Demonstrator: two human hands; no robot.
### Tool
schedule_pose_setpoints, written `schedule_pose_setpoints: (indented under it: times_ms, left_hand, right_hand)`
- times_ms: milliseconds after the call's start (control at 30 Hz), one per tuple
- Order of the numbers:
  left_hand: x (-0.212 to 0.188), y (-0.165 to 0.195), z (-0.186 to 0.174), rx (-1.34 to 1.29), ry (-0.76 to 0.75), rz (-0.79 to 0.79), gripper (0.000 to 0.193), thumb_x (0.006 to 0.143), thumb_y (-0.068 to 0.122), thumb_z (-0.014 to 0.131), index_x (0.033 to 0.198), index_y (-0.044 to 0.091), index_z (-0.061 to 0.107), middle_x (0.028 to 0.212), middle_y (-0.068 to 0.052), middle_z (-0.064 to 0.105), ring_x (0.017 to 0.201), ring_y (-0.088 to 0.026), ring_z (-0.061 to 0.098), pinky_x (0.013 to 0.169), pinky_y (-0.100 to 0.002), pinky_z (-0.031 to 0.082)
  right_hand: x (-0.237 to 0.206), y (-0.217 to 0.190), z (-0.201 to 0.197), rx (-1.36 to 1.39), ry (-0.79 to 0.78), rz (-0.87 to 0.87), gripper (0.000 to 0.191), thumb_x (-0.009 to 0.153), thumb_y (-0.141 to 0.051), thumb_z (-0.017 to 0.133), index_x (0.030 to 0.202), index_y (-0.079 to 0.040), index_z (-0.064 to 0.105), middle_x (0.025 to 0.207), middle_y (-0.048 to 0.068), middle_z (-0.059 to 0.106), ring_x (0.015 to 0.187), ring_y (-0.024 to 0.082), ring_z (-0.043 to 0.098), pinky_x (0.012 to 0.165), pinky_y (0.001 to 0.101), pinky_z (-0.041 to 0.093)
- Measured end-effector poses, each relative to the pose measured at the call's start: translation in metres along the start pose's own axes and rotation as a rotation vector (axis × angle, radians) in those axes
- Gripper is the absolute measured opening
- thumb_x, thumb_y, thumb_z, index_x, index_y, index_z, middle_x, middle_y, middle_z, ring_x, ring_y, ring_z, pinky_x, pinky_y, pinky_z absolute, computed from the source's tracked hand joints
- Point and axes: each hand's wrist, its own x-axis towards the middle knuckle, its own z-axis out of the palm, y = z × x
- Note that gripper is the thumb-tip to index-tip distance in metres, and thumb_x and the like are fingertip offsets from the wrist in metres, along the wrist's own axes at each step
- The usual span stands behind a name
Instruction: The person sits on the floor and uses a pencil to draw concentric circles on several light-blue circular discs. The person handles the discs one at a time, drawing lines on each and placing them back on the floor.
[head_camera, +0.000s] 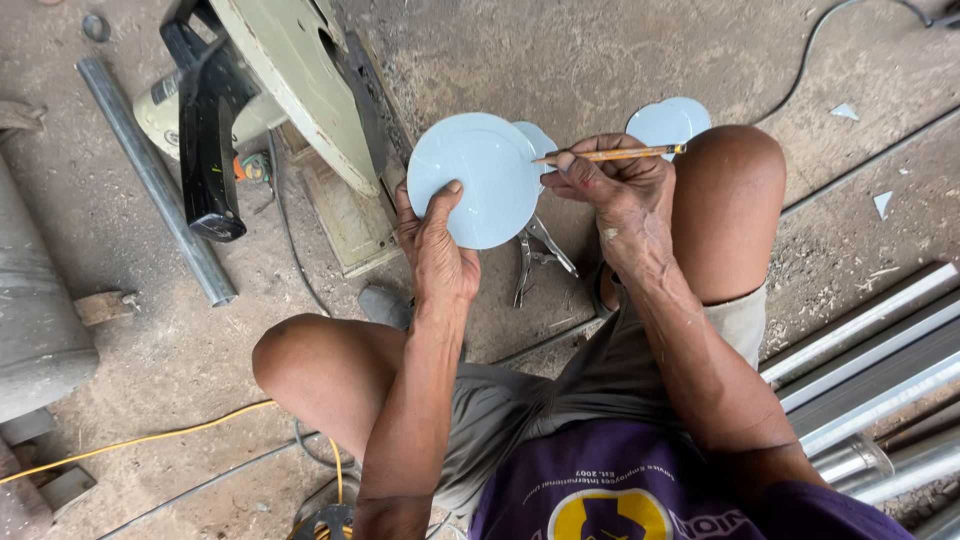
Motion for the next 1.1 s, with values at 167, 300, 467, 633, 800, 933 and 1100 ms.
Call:
schedule_pose_setpoints:
  times_ms: [167,300,467,633,800,933,1100]
  left_hand:
    - [0.007,-0.012,-0.007,0.083,-0.004,-0.014,0.034,0.083,0.001,0.076,0.114,0.01,0.067,0.107,-0.007,0.072,0.099,-0.019,0.07,0.086,-0.036,0.063]
    - [0.011,-0.016,-0.018,0.225,-0.064,-0.069,0.031,0.081,-0.005,0.079,0.109,0.006,0.072,0.1,-0.008,0.075,0.091,-0.019,0.071,0.084,-0.036,0.063]
    - [0.009,-0.013,-0.019,0.255,-0.146,-0.146,0.037,0.079,-0.005,0.077,0.113,0.007,0.072,0.104,-0.008,0.075,0.096,-0.018,0.072,0.086,-0.036,0.062]
    - [0.002,-0.009,-0.013,0.245,-0.135,-0.122,0.042,0.079,-0.006,0.075,0.12,0.006,0.068,0.108,-0.008,0.073,0.099,-0.018,0.069,0.088,-0.037,0.061]
    - [-0.006,-0.004,-0.013,0.278,-0.146,-0.1,0.042,0.083,-0.006,0.075,0.124,0.002,0.066,0.109,-0.009,0.072,0.1,-0.02,0.067,0.09,-0.038,0.057]
    - [-0.004,-0.004,-0.008,0.364,-0.144,-0.044,0.047,0.08,-0.006,0.073,0.125,0.005,0.065,0.113,-0.006,0.072,0.105,-0.018,0.068,0.094,-0.034,0.057]
    - [-0.008,-0.005,-0.011,0.323,-0.143,-0.08,0.043,0.083,-0.009,0.073,0.123,0.003,0.067,0.111,-0.01,0.072,0.101,-0.018,0.069,0.091,-0.035,0.059]
  right_hand:
    - [-0.001,0.001,-0.01,-0.017,-0.001,-0.019,0.013,0.096,-0.005,0.075,0.102,0.005,0.069,0.092,0.016,0.075,0.085,0.023,0.078,0.075,0.0346,0.068]
    - [0.0,0.003,-0.02,-0.065,0.027,0.014,0.013,0.095,-0.004,0.076,0.101,0.005,0.069,0.09,0.016,0.076,0.083,0.023,0.079,0.074,0.0332,0.068]
    - [-0.002,0.003,-0.021,-0.093,0.02,0.035,0.012,0.094,-0.004,0.075,0.102,0.004,0.07,0.091,0.015,0.077,0.081,0.018,0.077,0.074,0.0288,0.067]
    - [-0.003,0.007,-0.025,-0.107,-0.004,0.004,0.011,0.097,-0.003,0.074,0.103,0.005,0.07,0.092,0.015,0.076,0.082,0.017,0.076,0.077,0.0293,0.067]
    - [-0.007,0.012,-0.029,-0.089,-0.06,-0.066,0.012,0.1,-0.001,0.073,0.107,0.006,0.067,0.097,0.017,0.076,0.085,0.019,0.076,0.081,0.0325,0.067]
    - [-0.007,0.01,-0.025,-0.073,-0.016,-0.026,0.012,0.096,-0.001,0.073,0.106,0.005,0.067,0.096,0.015,0.076,0.085,0.019,0.077,0.081,0.0328,0.069]
    - [-0.008,0.009,-0.021,-0.106,-0.022,-0.013,0.011,0.099,-0.001,0.075,0.104,0.006,0.069,0.094,0.016,0.075,0.084,0.019,0.075,0.081,0.032,0.067]
